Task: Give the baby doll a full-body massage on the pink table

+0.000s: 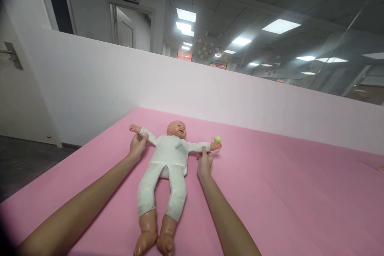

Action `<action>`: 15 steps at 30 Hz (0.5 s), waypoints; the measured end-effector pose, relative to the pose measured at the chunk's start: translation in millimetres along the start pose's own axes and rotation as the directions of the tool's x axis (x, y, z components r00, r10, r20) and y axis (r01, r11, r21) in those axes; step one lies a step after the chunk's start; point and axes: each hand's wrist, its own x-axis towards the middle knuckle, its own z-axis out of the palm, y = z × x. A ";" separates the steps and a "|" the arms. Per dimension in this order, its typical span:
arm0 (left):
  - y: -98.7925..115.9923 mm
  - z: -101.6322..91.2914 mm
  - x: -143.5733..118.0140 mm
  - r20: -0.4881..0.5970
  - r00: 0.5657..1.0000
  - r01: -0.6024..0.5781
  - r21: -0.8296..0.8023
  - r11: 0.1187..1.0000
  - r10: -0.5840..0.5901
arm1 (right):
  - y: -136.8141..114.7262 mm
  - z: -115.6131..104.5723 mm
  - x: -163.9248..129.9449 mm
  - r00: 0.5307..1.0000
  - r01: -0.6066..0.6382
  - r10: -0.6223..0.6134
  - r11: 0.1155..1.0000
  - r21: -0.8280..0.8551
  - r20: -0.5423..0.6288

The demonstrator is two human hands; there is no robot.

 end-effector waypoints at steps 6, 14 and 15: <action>6.9 2.0 -13.5 0.165 0.964 -0.229 0.105 0.968 0.210 | -8.2 4.8 -19.7 0.947 0.313 -0.279 0.913 -0.264 0.158; 15.7 10.0 -33.9 0.507 0.647 -0.756 0.328 0.567 0.569 | -16.3 5.3 -32.5 0.521 0.839 -0.448 0.427 -0.338 0.727; 15.9 10.1 -34.8 0.512 0.643 -0.761 0.342 0.551 0.570 | -16.2 4.9 -32.0 0.501 0.851 -0.440 0.406 -0.332 0.746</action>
